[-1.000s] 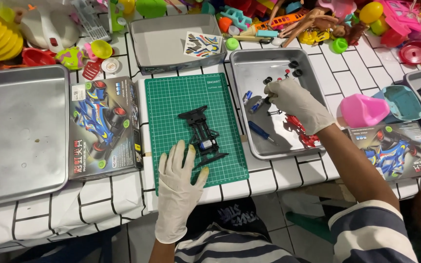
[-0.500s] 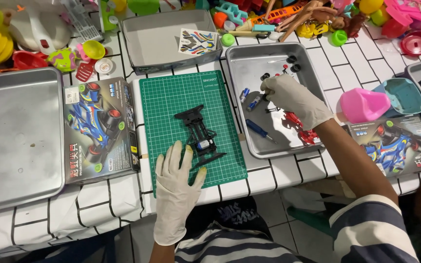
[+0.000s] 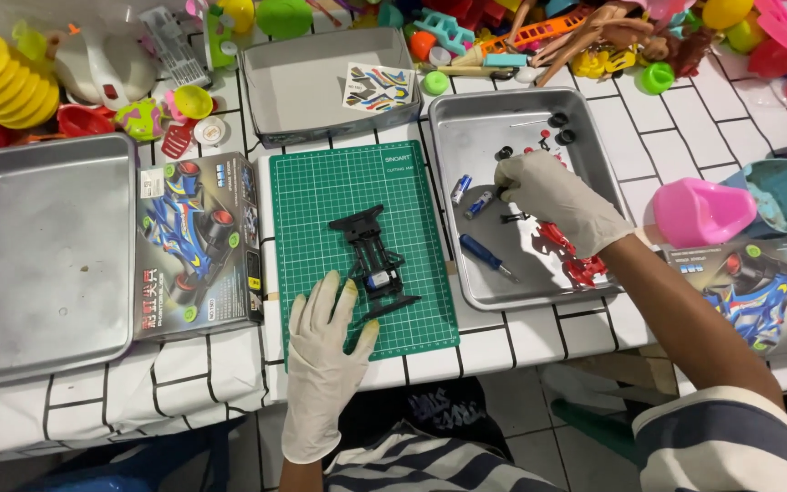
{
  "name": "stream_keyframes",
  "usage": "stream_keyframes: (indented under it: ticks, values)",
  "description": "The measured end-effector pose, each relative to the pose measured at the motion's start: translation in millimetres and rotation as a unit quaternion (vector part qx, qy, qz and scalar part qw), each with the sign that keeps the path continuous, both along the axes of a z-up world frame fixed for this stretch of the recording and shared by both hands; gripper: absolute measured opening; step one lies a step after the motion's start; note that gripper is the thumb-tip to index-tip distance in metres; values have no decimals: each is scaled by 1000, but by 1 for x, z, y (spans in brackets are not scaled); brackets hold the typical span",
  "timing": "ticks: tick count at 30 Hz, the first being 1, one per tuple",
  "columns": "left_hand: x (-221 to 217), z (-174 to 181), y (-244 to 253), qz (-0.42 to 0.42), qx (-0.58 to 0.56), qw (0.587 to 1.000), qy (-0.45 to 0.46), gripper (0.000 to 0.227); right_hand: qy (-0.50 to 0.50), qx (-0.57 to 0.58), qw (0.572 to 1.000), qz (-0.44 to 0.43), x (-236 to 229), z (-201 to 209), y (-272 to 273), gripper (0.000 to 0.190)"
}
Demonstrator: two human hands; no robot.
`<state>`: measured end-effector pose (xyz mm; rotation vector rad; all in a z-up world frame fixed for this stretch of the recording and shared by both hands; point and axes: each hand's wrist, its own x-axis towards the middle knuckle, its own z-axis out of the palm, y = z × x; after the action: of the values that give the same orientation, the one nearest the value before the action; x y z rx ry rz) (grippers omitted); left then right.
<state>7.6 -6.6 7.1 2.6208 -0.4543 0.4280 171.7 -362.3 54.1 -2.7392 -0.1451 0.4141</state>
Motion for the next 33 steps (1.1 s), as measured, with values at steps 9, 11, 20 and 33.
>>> stream_keyframes:
  ticks: [9,11,20,33]
  values:
    - [1,5,0,-9,-2,1000,-3,52,53,-59,996,33,5,13,9,16]
    - [0,5,0,-4,-8,1000,10,52,52,-30,997,38,7,13,5,19]
    - [4,3,1,1,-48,998,32,52,45,101,993,-30,22,15,-21,30]
    - [1,-5,1,18,-6,1000,14,59,116,-36,983,-135,-33,48,-28,22]
